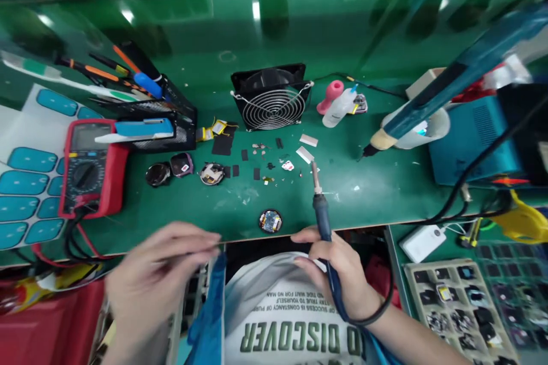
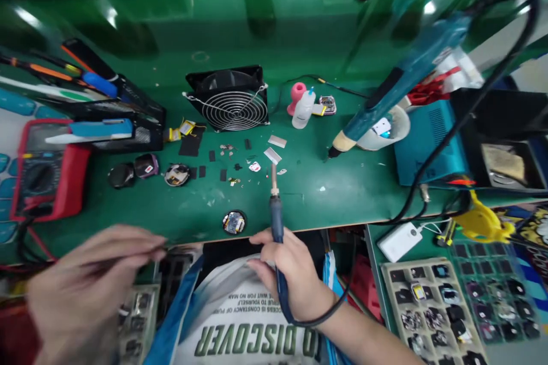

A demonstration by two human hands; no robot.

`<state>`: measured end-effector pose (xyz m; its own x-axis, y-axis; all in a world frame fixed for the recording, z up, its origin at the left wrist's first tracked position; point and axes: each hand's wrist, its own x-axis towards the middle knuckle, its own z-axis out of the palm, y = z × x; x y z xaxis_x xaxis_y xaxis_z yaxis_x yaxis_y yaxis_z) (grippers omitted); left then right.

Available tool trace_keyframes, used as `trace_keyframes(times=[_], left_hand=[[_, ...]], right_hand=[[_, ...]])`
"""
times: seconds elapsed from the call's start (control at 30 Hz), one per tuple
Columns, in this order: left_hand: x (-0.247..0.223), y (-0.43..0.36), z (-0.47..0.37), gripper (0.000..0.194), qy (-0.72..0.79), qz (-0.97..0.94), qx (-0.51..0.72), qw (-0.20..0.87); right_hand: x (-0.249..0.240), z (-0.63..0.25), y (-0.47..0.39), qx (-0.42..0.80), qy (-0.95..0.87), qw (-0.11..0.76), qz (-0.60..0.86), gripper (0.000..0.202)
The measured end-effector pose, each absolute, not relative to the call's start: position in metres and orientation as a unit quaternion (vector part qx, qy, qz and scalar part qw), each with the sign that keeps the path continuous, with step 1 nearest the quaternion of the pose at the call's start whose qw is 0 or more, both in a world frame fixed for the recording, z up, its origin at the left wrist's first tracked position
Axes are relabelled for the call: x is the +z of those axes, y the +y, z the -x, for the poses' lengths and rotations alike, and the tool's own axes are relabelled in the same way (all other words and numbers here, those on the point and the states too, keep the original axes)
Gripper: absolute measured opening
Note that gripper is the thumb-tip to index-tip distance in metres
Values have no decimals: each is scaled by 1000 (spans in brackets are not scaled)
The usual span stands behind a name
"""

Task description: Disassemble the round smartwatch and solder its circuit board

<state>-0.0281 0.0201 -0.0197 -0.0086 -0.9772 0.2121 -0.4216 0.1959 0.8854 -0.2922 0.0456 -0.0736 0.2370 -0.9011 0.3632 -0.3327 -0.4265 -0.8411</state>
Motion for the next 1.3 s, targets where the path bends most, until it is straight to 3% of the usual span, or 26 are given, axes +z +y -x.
trace_keyframes(times=[0.1,0.33,0.5,0.6,1.3], left_hand=[[-22,14,7,8,-642,-635,-189,386],[-49,14,4,15,-669,-671,-172,271],[-51,23,39,4,-571,-641,-349,377],[-56,25,66,8,-525,-612,-424,411],[-71,28,80,7,-558,-593,-408,413]], right_hand=[[-79,299,37,-418,416,281,757,17],[-89,293,26,-368,366,282,807,19],[-92,295,28,-331,355,264,834,14],[-93,295,31,-321,354,243,844,12],[-92,289,31,-354,361,203,839,12]])
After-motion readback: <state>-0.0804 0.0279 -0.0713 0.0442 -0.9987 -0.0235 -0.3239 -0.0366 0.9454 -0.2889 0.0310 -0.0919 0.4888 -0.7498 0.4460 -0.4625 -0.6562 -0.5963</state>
